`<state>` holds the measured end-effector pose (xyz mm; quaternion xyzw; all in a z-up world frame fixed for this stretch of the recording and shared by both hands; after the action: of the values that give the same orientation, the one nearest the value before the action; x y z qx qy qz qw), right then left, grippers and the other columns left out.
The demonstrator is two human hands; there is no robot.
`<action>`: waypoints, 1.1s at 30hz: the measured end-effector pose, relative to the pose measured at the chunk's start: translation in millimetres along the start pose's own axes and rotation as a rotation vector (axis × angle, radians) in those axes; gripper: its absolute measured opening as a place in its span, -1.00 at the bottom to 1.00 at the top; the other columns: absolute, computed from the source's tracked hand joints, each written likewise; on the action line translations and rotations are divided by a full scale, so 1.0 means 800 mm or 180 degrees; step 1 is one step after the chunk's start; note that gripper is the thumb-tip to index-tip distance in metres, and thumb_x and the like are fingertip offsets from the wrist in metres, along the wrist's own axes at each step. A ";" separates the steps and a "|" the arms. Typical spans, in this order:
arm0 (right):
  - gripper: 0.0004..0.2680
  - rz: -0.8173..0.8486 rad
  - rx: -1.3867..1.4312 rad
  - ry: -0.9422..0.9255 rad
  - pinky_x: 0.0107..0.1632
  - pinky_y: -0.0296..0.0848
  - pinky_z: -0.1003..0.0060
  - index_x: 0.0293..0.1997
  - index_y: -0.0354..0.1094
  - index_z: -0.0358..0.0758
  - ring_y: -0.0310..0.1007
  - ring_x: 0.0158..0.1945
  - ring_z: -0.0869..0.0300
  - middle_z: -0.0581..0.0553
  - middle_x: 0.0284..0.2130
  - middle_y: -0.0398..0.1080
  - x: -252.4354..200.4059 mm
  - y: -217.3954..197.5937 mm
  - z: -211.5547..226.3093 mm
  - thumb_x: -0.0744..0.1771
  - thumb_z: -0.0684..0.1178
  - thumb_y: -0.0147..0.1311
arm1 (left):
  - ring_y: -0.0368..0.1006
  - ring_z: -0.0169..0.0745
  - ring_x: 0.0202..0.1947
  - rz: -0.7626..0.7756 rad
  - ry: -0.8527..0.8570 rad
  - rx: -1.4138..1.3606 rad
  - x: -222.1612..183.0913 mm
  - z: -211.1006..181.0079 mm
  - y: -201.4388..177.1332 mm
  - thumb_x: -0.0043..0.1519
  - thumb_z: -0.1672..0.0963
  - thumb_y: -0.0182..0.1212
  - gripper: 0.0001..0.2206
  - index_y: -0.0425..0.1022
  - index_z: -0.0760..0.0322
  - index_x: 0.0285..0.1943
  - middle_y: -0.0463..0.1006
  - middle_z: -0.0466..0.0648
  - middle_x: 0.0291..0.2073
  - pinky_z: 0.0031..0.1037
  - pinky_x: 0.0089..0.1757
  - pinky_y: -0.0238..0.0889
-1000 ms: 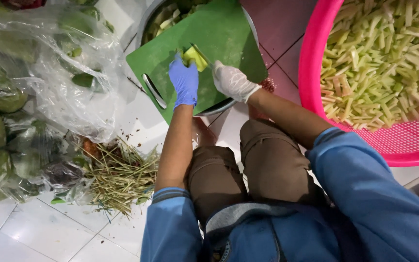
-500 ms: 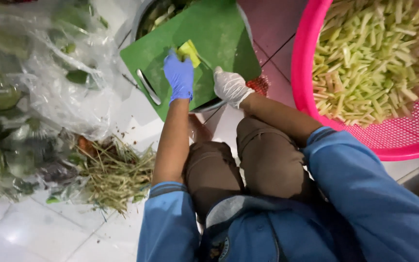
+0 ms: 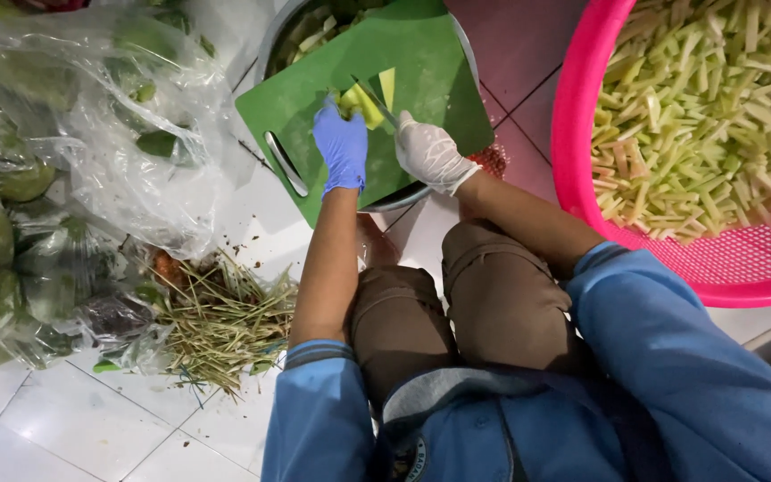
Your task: The person sits on the floor and uses a knife to slice green vegetables on a green cutting board. They transfer the sliced pieces into a metal bowl and continue processing more vegetables from a nearby pile.
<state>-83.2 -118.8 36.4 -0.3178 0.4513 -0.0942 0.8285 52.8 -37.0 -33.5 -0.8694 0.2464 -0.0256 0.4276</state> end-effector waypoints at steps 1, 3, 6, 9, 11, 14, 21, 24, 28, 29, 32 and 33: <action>-0.70 -0.0035 -0.0032 -0.0102 -0.07 0.44 -0.10 0.09 0.02 -0.41 0.43 -0.12 -0.24 -0.41 -0.30 0.42 -0.002 -0.003 0.002 0.32 -0.02 -0.27 | 0.48 0.11 -0.20 -0.0051 0.0022 0.0007 -0.004 -0.006 -0.003 -0.02 0.11 0.23 -0.65 0.44 0.26 -0.04 0.55 0.13 -0.32 -0.19 -0.14 0.33; -0.71 -0.0064 -0.0066 -0.0201 -0.08 0.43 -0.12 0.09 0.02 -0.42 0.42 -0.12 -0.25 -0.43 -0.31 0.42 -0.003 -0.003 0.003 0.32 -0.04 -0.26 | 0.47 0.14 -0.22 -0.0098 0.0037 0.0014 -0.008 -0.011 -0.006 -0.03 0.11 0.23 -0.65 0.45 0.26 -0.04 0.54 0.15 -0.33 -0.17 -0.14 0.33; -0.73 -0.0091 -0.0068 -0.0213 -0.12 0.44 -0.13 0.05 0.03 -0.41 0.43 -0.16 -0.26 -0.42 -0.35 0.42 0.006 0.008 0.001 0.32 -0.02 -0.25 | 0.47 0.11 -0.22 -0.0090 0.0031 0.0011 -0.006 -0.020 -0.013 -0.03 0.12 0.23 -0.65 0.45 0.25 -0.04 0.54 0.14 -0.33 -0.20 -0.14 0.34; -0.88 -0.0217 -0.0013 -0.0197 -0.66 0.30 0.20 -0.11 0.10 -0.35 0.28 -0.67 0.11 -0.02 -0.66 0.26 0.040 0.048 -0.019 0.34 -0.19 -0.33 | 0.46 -0.10 -0.19 0.0453 -0.0580 -0.0205 -0.006 -0.024 -0.013 0.09 0.16 0.12 -0.57 0.28 0.30 0.18 0.49 0.06 -0.18 -0.37 -0.17 0.39; -0.68 -0.0494 -0.0703 -0.0437 -0.56 0.40 0.16 0.17 0.04 -0.46 0.44 -0.55 0.03 -0.13 -0.59 0.38 0.082 0.090 -0.041 0.29 -0.20 -0.28 | 0.46 0.01 -0.12 0.0302 -0.0421 0.0008 -0.001 -0.018 -0.007 0.07 0.14 0.17 -0.57 0.31 0.29 0.16 0.49 0.13 -0.13 -0.29 -0.11 0.36; -0.80 0.0113 0.0300 -0.0287 -0.46 0.43 0.19 -0.01 0.09 -0.52 0.41 -0.47 0.01 -0.16 -0.51 0.35 0.047 0.044 -0.013 0.31 -0.28 -0.38 | 0.45 0.01 -0.14 0.0236 -0.0387 -0.0025 0.000 -0.006 0.003 0.04 0.12 0.17 -0.52 0.29 0.29 0.18 0.50 0.12 -0.17 -0.30 -0.10 0.31; -0.55 0.0708 -0.1009 0.0110 -0.04 0.45 0.23 0.35 -0.36 -0.38 0.36 -0.04 0.09 -0.26 0.05 0.19 0.076 0.087 -0.032 0.30 -0.33 -0.30 | 0.47 -0.01 -0.22 0.0249 -0.0627 -0.0207 -0.008 -0.030 -0.015 0.06 0.14 0.16 -0.60 0.35 0.30 0.11 0.48 0.09 -0.22 -0.30 -0.20 0.37; -0.81 0.0101 -0.1556 -0.0328 -0.30 0.37 0.34 0.00 0.03 -0.34 0.23 -0.41 0.28 -0.05 -0.36 0.18 0.055 0.085 -0.041 0.30 -0.20 -0.31 | 0.48 0.00 -0.20 0.0409 -0.0703 -0.0316 -0.017 -0.027 -0.010 0.05 0.18 0.15 -0.56 0.29 0.30 0.16 0.48 0.12 -0.19 -0.27 -0.21 0.40; -0.77 0.0482 -0.0191 0.0150 -0.38 0.50 0.12 0.07 0.04 -0.44 0.45 -0.37 -0.01 -0.20 -0.40 0.40 -0.011 0.027 -0.029 0.32 -0.27 -0.38 | 0.45 0.08 -0.14 0.0223 -0.0427 -0.0167 -0.009 -0.016 -0.001 0.01 0.15 0.18 -0.59 0.35 0.31 0.08 0.50 0.16 -0.17 -0.24 -0.13 0.34; -0.81 0.0416 0.0020 0.0137 -0.40 0.49 0.12 -0.03 0.12 -0.47 0.46 -0.40 -0.04 -0.21 -0.41 0.40 -0.012 0.024 -0.037 0.33 -0.25 -0.40 | 0.44 0.06 -0.09 0.0262 -0.0486 -0.0162 -0.005 -0.018 -0.001 0.03 0.14 0.19 -0.55 0.33 0.32 0.14 0.49 0.16 -0.11 -0.24 -0.11 0.35; -0.82 0.0823 0.0647 0.0557 -0.63 0.34 0.44 -0.05 0.15 -0.39 0.23 -0.62 0.25 -0.13 -0.44 0.30 -0.044 0.008 -0.045 0.39 -0.07 -0.26 | 0.45 0.03 -0.14 0.0217 -0.0354 -0.0158 -0.006 -0.013 0.005 0.03 0.14 0.21 -0.57 0.35 0.34 0.10 0.51 0.15 -0.18 -0.29 -0.15 0.35; -0.82 0.0813 0.0640 0.0534 -0.63 0.34 0.44 -0.05 0.15 -0.39 0.23 -0.62 0.25 -0.13 -0.44 0.30 -0.039 0.016 -0.045 0.39 -0.07 -0.26 | 0.45 0.03 -0.14 0.0191 -0.0348 -0.0160 -0.005 -0.012 0.004 0.03 0.14 0.21 -0.57 0.35 0.34 0.10 0.51 0.15 -0.18 -0.29 -0.15 0.35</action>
<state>-132.1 -111.3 35.9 -0.1644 0.5438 -0.0590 0.8208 45.4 -43.7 -29.0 -0.8721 0.2492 0.0410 0.4191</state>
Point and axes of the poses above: each hand's wrist, its own x-axis towards the middle knuckle, its own y-axis out of the palm, z = x × y, the point moved 5 cm from there along x, towards the middle knuckle
